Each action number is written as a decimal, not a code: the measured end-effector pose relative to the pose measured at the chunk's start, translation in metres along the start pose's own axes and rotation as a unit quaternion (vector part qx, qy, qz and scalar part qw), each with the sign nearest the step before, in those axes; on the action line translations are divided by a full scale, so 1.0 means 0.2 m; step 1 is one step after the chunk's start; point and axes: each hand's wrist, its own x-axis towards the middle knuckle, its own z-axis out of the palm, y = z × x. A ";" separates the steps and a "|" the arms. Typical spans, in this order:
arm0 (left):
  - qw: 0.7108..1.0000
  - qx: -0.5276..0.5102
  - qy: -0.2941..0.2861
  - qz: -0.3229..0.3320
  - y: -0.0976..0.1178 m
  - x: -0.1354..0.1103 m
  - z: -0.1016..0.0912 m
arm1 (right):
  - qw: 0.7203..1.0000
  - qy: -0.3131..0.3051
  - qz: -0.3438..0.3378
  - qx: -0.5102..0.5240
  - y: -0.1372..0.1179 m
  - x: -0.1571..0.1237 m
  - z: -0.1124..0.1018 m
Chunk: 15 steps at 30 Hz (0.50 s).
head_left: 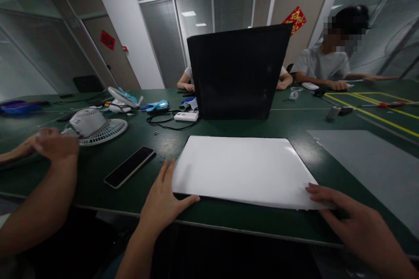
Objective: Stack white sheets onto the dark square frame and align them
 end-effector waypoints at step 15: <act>0.998 0.053 -0.020 0.027 0.13 -0.06 -0.08 | 0.997 -0.005 -0.018 -0.069 0.02 -0.10 -0.14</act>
